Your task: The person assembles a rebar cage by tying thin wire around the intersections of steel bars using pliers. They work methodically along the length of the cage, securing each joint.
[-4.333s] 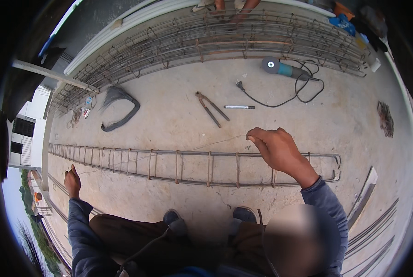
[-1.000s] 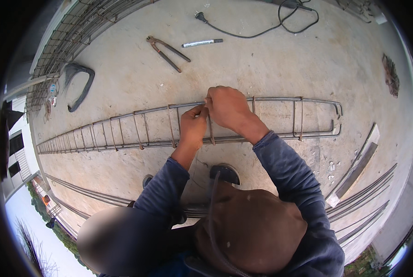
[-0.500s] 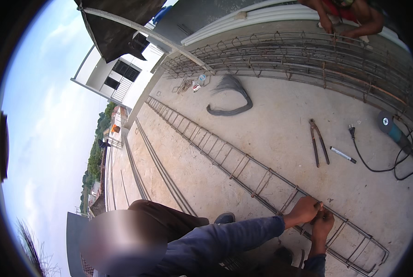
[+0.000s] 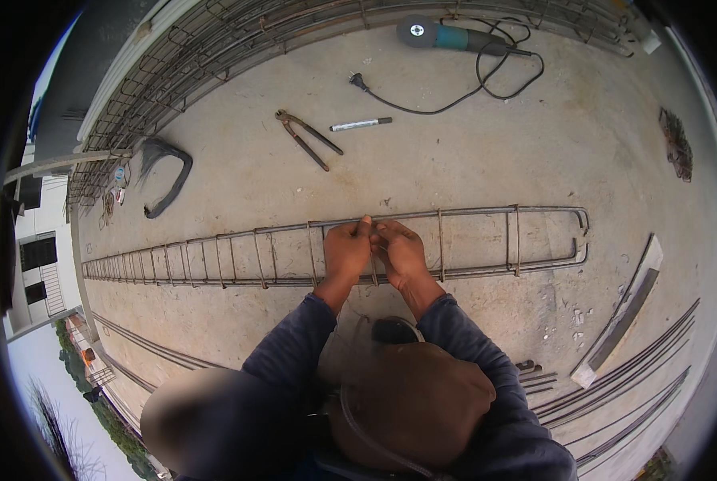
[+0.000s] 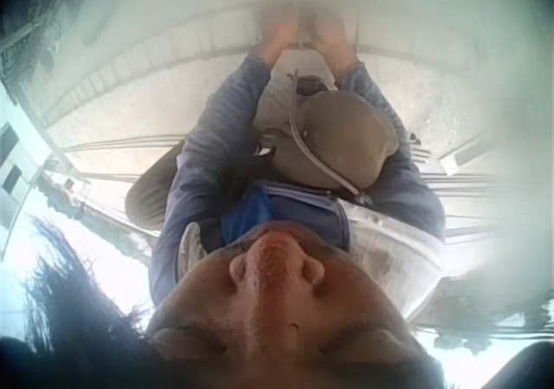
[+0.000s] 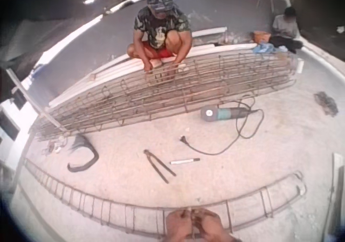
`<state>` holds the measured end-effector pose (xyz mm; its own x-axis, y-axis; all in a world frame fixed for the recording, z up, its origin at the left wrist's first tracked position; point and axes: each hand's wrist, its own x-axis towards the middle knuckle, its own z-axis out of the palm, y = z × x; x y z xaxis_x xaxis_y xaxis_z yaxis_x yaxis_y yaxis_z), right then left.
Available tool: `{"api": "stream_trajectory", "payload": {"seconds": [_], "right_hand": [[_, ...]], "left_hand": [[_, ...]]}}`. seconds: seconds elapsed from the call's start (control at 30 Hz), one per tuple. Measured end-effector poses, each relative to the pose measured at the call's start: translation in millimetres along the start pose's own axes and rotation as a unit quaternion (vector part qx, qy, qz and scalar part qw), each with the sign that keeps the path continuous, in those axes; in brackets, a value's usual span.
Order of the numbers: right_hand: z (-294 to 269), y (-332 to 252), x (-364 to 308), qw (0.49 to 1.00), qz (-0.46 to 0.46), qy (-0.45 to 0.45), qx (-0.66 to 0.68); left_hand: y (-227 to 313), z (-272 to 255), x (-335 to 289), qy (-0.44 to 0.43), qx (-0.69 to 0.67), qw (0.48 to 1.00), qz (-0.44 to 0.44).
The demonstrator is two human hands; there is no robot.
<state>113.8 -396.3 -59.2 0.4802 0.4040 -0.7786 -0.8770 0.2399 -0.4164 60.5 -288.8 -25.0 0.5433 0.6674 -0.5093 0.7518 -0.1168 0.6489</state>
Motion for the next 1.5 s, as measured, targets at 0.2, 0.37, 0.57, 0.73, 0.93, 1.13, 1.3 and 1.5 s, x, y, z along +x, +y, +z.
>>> {"api": "stream_trajectory", "payload": {"seconds": [0.2, 0.37, 0.57, 0.73, 0.93, 1.13, 1.3, 1.5], "right_hand": [[8, 14, -11, 0.997, -0.029, 0.022, 0.064], [-2, 21, 5, 0.995, -0.039, -0.042, 0.081], [-15, 16, -14, 0.985, -0.083, -0.057, -0.142], [12, -47, -58, 0.813, -0.230, 0.007, -0.535], [-1, -32, 0, 0.835, -0.185, -0.080, -0.512], [-12, -11, 5, 0.857, -0.212, -0.127, -0.452], [-16, -13, -3, 0.876, -0.215, -0.141, -0.408], [-13, 10, 3, 0.908, -0.214, -0.134, -0.336]], "left_hand": [[-11, 6, -2, 0.044, -0.011, 0.999, 0.012], [-2, 2, -3, 0.011, 0.002, 1.000, 0.007], [-21, 2, 14, -0.004, 0.021, 1.000, 0.019], [-33, 3, 17, -0.037, -0.070, 0.996, -0.046], [-24, 1, 16, -0.097, -0.199, 0.963, -0.153], [-20, -35, 17, -0.167, -0.035, 0.984, 0.043], [40, -71, 30, -0.198, 0.377, 0.879, 0.214], [74, -77, 64, -0.254, 0.509, 0.785, 0.246]]}}
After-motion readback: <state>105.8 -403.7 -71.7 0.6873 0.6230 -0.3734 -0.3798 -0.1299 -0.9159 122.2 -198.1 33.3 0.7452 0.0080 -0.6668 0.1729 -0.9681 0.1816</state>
